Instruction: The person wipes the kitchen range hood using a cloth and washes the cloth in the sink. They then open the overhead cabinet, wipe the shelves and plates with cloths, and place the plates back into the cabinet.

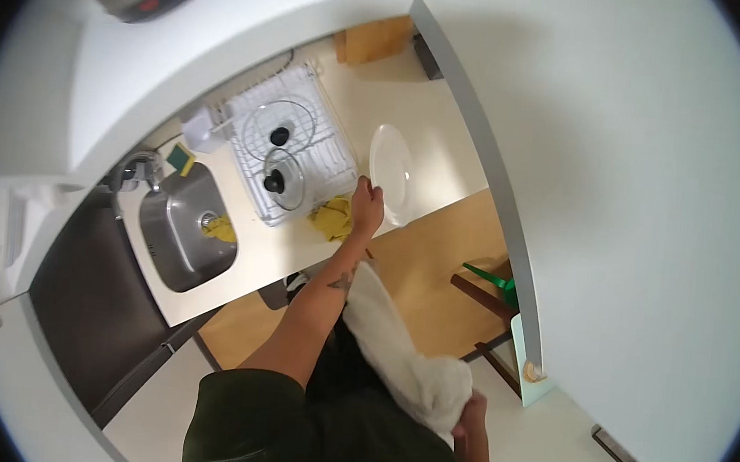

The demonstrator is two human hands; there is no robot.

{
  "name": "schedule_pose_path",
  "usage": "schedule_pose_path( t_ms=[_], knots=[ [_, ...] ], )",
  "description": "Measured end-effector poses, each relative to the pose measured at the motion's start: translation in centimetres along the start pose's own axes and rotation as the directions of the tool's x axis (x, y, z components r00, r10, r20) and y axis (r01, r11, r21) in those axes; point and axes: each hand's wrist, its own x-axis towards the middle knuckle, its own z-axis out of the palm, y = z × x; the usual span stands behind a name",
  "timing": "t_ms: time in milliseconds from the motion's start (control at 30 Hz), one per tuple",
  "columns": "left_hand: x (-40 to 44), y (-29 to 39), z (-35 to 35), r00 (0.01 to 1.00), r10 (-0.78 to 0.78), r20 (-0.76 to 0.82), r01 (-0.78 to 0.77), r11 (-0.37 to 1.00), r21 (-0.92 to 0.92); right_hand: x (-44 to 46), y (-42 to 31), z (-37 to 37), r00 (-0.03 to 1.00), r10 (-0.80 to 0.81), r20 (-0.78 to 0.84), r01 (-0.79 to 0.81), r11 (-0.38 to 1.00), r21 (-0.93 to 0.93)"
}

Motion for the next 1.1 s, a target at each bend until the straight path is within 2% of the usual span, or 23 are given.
schedule_pose_path(
  t_ms=[33, 100, 167, 200, 267, 300, 333, 367, 400, 433, 500, 567, 633, 667, 700, 767, 800, 833, 900, 933, 967, 1033, 1100],
  knots=[
    [-1.0, 1.7, -2.9, 1.0, 0.011, -0.016, -0.012, 1.0, -0.022, 0.8, -1.1, 2.0, 0.988, 0.004, 0.154, 0.004, 0.999, -0.054],
    [-3.9, 5.4, -9.0, 0.999, 0.027, -0.045, -0.028, 0.999, -0.026, 0.5, -2.0, 7.3, 0.931, -0.063, 0.36, 0.072, 0.997, -0.012],
    [-6.3, 10.2, -14.8, 0.92, 0.253, -0.298, -0.339, 0.897, -0.283, 0.5, -2.6, 11.7, 0.846, -0.091, 0.526, 0.101, 0.995, 0.01],
    [-7.4, 11.9, -17.8, 0.909, 0.275, -0.312, -0.361, 0.895, -0.263, -0.2, -2.9, 14.6, 0.808, -0.173, 0.563, 0.173, 0.983, 0.054],
    [-10.6, 14.8, -23.7, 0.968, 0.227, -0.103, -0.244, 0.947, -0.209, -2.4, -2.4, 19.8, 0.7, -0.26, 0.665, 0.252, 0.961, 0.111],
    [-12.2, 17.4, -25.9, 0.966, 0.233, -0.108, -0.254, 0.931, -0.261, -3.3, -2.4, 22.3, 0.619, -0.268, 0.738, 0.277, 0.954, 0.114],
    [-13.5, 18.5, -28.0, 0.974, 0.198, -0.11, -0.219, 0.949, -0.225, -5.3, -1.8, 25.0, 0.534, -0.242, 0.81, 0.62, 0.764, -0.18],
    [-14.7, 19.2, -30.0, 0.981, 0.157, -0.113, -0.176, 0.966, -0.187, -7.1, -0.8, 27.4, 0.467, -0.178, 0.866, 0.845, 0.379, -0.378],
    [-15.5, 19.8, -31.8, 0.978, 0.163, -0.131, -0.184, 0.969, -0.166, -6.6, 0.9, 29.4, 0.06, -0.246, 0.967, 0.99, -0.11, -0.09],
    [-16.0, 20.5, -33.5, 0.947, 0.218, -0.236, -0.262, 0.949, -0.173, -6.0, 2.3, 31.4, -0.346, -0.12, 0.93, 0.794, -0.566, 0.222],
    [-17.5, 22.1, -36.6, 0.864, 0.301, -0.403, -0.392, 0.905, -0.165, -7.5, 2.8, 34.5, -0.314, -0.065, 0.947, 0.783, -0.582, 0.22],
    [-19.2, 23.0, -39.0, 0.806, 0.337, -0.486, -0.453, 0.88, -0.141, -7.4, 2.9, 38.5, -0.44, -0.312, 0.842, 0.771, -0.612, 0.177],
    [-20.4, 22.5, -40.3, 0.759, 0.342, -0.553, -0.497, 0.854, -0.153, -8.2, 0.7, 41.6, -0.382, -0.534, 0.755, 0.804, -0.595, -0.014],
    [-20.7, 22.3, -40.8, 0.714, 0.367, -0.596, -0.525, 0.844, -0.109, -8.4, 0.1, 43.0, -0.476, -0.48, 0.737, 0.766, -0.637, 0.079],
    [-20.6, 22.3, -41.4, 0.665, 0.394, -0.634, -0.554, 0.83, -0.066, -8.6, 1.3, 43.3, -0.497, -0.471, 0.729, 0.759, -0.643, 0.102],
    [-20.6, 22.8, -43.5, 0.655, 0.399, -0.642, -0.546, 0.837, -0.037, -11.2, 5.9, 41.9, -0.444, -0.085, 0.892, 0.69, -0.668, 0.279],
    [-20.9, 23.0, -44.8, 0.68, 0.365, -0.635, -0.54, 0.836, -0.098, -12.8, 8.2, 41.4, -0.602, -0.136, 0.787, 0.648, -0.659, 0.382],
    [-20.7, 23.3, -45.6, 0.701, 0.337, -0.629, -0.54, 0.827, -0.158, -12.9, 8.1, 41.9, -0.62, -0.086, 0.78, 0.61, -0.678, 0.41],
    [-21.3, 23.0, -46.2, 0.684, 0.34, -0.645, -0.556, 0.816, -0.159, -13.6, 6.5, 43.9, -0.216, 0.005, 0.976, 0.608, -0.782, 0.139],
    [-21.6, 23.3, -46.3, 0.673, 0.335, -0.66, -0.545, 0.827, -0.136, -13.5, 5.7, 44.6, -0.416, -0.218, 0.883, 0.645, -0.755, 0.118],
    [-21.6, 23.6, -46.3, 0.658, 0.334, -0.675, -0.54, 0.834, -0.115, -12.9, 5.8, 45.5, -0.572, -0.284, 0.769, 0.614, -0.77, 0.173],
    [-20.6, 22.6, -46.7, 0.619, 0.387, -0.683, -0.584, 0.809, -0.071, -13.2, 8.4, 45.2, -0.536, -0.24, 0.809, 0.662, -0.715, 0.227],
    [-20.9, 22.5, -47.4, 0.642, 0.367, -0.673, -0.51, 0.86, -0.019, -13.9, 8.3, 45.4, -0.54, -0.162, 0.826, 0.601, -0.761, 0.244]
  ],
)
